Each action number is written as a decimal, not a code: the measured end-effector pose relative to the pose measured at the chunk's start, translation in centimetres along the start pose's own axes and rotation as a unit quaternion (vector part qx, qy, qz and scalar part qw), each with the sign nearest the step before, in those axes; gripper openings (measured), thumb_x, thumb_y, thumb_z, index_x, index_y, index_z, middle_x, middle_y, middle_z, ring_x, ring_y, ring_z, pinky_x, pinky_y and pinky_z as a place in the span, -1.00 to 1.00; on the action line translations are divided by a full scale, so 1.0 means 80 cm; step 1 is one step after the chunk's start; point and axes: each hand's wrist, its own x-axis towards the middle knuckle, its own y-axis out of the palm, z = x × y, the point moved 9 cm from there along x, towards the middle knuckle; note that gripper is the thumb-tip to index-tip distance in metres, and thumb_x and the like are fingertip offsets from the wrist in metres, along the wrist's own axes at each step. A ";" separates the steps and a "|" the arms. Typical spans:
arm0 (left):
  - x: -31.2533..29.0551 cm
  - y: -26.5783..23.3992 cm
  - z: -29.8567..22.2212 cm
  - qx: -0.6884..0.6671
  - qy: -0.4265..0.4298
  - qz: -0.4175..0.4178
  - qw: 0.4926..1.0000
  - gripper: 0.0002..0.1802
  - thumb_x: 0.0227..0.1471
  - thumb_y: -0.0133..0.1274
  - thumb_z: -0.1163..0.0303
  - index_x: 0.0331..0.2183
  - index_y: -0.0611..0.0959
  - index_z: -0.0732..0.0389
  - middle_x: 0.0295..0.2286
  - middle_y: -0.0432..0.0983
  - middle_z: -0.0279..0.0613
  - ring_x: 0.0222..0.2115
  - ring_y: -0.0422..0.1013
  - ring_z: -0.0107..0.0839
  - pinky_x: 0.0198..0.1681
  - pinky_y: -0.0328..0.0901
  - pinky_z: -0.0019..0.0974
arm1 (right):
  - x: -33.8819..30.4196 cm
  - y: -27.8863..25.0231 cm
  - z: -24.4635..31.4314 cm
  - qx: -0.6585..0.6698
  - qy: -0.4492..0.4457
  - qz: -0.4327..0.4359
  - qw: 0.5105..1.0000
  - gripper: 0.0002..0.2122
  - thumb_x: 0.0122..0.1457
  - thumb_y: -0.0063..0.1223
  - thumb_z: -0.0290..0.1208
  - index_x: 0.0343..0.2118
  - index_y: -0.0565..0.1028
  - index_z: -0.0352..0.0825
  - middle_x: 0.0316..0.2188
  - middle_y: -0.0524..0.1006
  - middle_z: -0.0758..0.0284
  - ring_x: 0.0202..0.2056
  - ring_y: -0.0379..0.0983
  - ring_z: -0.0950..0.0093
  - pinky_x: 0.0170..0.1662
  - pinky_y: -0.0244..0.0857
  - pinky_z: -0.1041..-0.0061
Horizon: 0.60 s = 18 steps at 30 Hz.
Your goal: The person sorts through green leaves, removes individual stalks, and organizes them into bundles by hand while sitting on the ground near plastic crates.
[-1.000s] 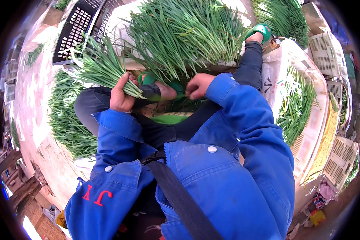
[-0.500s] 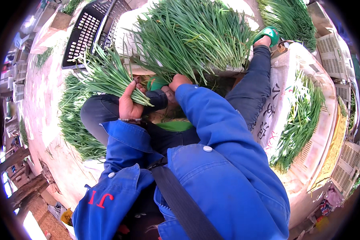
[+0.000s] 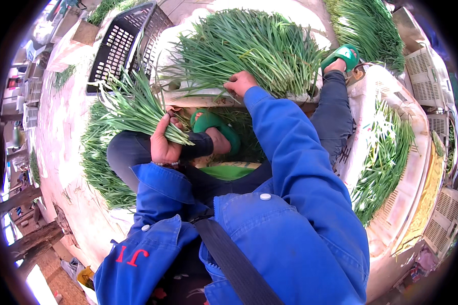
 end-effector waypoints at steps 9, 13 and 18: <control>0.017 0.035 -0.019 0.071 0.039 0.023 0.996 -0.84 -0.05 0.02 0.57 -0.33 0.48 0.38 -0.52 0.40 -0.20 -0.52 0.33 -0.42 -0.42 0.36 -0.29 | 0.039 -0.055 0.007 -0.110 0.019 -0.073 0.991 -0.71 -0.09 0.10 -0.17 -0.51 0.56 -0.34 -0.58 0.55 0.26 -0.54 0.48 0.48 -0.36 0.34 0.52; 0.026 0.026 -0.017 0.074 0.059 0.021 0.995 -0.85 -0.06 0.03 0.57 -0.35 0.50 0.39 -0.51 0.42 -0.17 -0.51 0.34 -0.42 -0.42 0.36 -0.30 | 0.008 -0.051 0.041 -0.348 0.013 -0.027 0.937 -0.68 -0.11 0.08 -0.11 -0.37 0.56 -0.25 -0.34 0.55 0.25 -0.26 0.47 0.33 -0.16 0.31 0.41; 0.034 0.012 -0.009 0.074 0.056 0.013 0.996 -0.85 -0.07 0.05 0.57 -0.35 0.51 0.37 -0.51 0.45 -0.16 -0.55 0.36 -0.42 -0.42 0.36 -0.31 | -0.060 -0.077 0.095 -0.392 -0.065 -0.149 0.906 -0.79 -0.04 0.01 -0.23 -0.31 0.54 -0.07 -0.33 0.53 0.29 -0.26 0.44 0.26 -0.17 0.32 0.32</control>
